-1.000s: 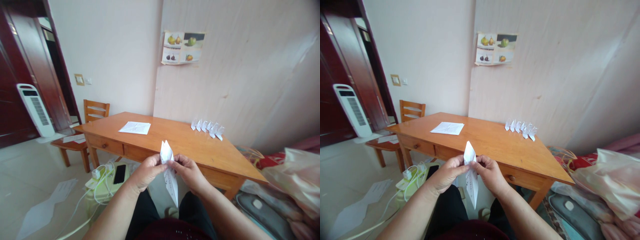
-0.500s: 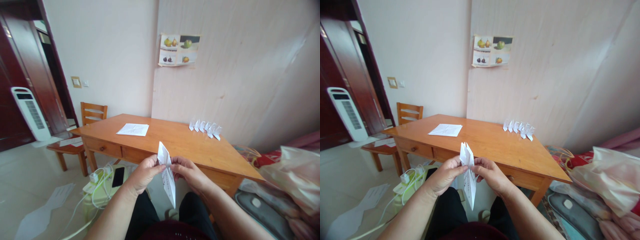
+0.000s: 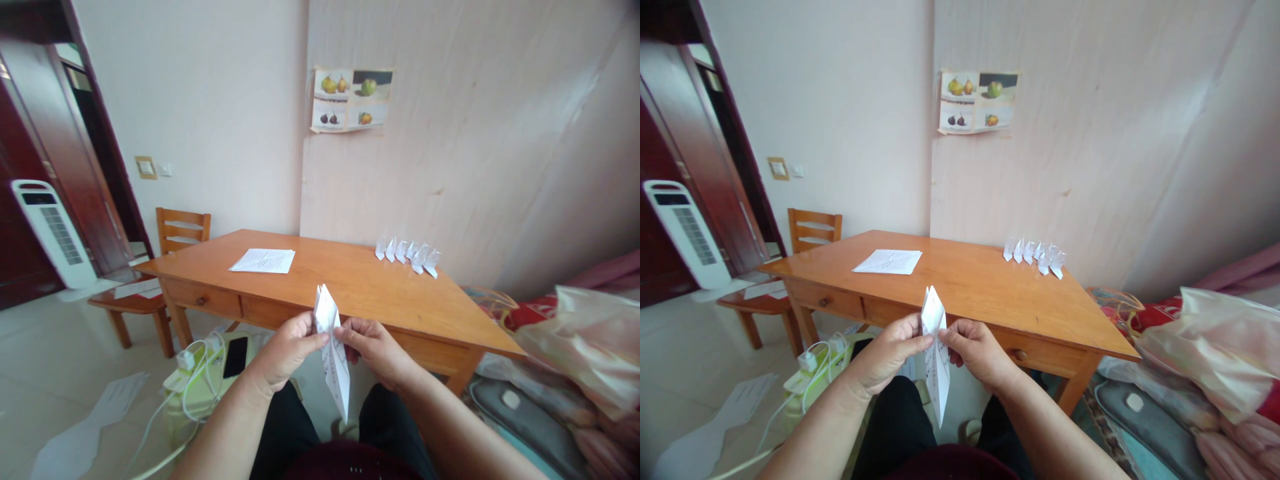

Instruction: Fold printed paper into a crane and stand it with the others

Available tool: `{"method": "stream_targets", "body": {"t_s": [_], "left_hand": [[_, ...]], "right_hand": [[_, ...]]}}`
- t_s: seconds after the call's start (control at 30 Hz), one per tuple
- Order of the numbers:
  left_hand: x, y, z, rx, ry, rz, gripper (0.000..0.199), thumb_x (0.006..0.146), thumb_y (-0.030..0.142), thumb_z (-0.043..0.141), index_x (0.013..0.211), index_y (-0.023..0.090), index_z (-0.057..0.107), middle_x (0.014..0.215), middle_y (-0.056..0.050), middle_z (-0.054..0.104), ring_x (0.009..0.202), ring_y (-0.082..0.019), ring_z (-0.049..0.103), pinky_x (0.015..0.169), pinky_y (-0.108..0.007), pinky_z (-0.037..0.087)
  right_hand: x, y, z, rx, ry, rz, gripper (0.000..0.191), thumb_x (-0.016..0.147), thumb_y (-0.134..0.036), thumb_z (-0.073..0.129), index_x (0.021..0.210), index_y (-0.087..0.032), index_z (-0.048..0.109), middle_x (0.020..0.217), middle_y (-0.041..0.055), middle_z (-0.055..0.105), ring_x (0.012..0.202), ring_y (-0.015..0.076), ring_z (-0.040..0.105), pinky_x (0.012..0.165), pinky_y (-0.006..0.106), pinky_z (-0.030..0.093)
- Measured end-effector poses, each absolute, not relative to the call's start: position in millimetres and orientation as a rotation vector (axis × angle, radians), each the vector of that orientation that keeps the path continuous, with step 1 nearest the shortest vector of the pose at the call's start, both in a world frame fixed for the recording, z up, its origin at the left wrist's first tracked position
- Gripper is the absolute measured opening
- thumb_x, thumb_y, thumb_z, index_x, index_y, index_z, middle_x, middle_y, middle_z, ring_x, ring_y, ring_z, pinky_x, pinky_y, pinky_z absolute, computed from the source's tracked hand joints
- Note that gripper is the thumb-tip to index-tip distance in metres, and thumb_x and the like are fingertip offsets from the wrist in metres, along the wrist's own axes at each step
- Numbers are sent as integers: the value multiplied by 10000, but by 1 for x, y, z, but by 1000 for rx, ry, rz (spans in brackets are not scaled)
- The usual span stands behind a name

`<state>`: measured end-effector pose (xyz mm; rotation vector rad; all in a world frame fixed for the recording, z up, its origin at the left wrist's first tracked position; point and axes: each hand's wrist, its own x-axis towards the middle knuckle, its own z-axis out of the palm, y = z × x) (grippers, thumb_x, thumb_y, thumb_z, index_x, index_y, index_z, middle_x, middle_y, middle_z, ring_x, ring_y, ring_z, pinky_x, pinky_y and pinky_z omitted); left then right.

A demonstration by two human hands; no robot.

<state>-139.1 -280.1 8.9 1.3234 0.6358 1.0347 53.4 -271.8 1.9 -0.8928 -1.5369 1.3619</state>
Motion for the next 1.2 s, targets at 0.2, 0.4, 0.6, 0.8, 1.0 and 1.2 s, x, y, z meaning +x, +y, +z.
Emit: {"method": "stream_targets", "body": {"t_s": [0.2,0.4,0.6,0.8,1.0,1.2], "left_hand": [[-140,-279,7,1282,635,1037,344,859,261,693,1177,140,641,1088,-123,703,1029,-264,639,951,-389,438],[-141,-279,5,1292,628,1042,320,858,283,700,1140,141,649,1082,-116,696,996,-249,641,924,-371,446],[-140,-279,7,1312,602,1033,310,865,278,690,1142,147,643,1060,-108,699,962,-238,639,907,-364,453],[-140,-280,8,1335,624,1031,263,872,262,684,1107,147,656,1056,-106,705,961,-231,639,912,-357,450],[-138,-282,11,1323,635,1035,278,858,259,701,1110,152,657,1053,-97,706,956,-226,641,896,-347,461],[-136,-284,13,1298,622,1056,356,841,235,723,1175,163,623,1129,-104,689,1025,-252,645,916,-372,470]], "right_hand": [[60,-271,3,-808,-1609,1432,309,873,-467,669,779,-175,635,621,-9,583,557,111,503,555,252,398],[59,-274,3,-825,-1616,1399,317,817,-483,729,797,-186,621,653,-20,561,577,114,502,561,256,401],[57,-275,2,-827,-1594,1374,333,846,-488,694,750,-185,595,590,-30,540,538,107,469,543,255,365],[54,-277,1,-850,-1579,1356,356,845,-500,684,715,-192,563,560,-38,515,508,104,443,517,255,328],[57,-277,3,-832,-1585,1384,325,846,-477,685,740,-194,566,600,-32,523,547,112,467,547,260,362],[57,-277,5,-838,-1602,1343,371,840,-540,680,760,-194,573,617,-28,528,556,113,472,555,265,375]]}}
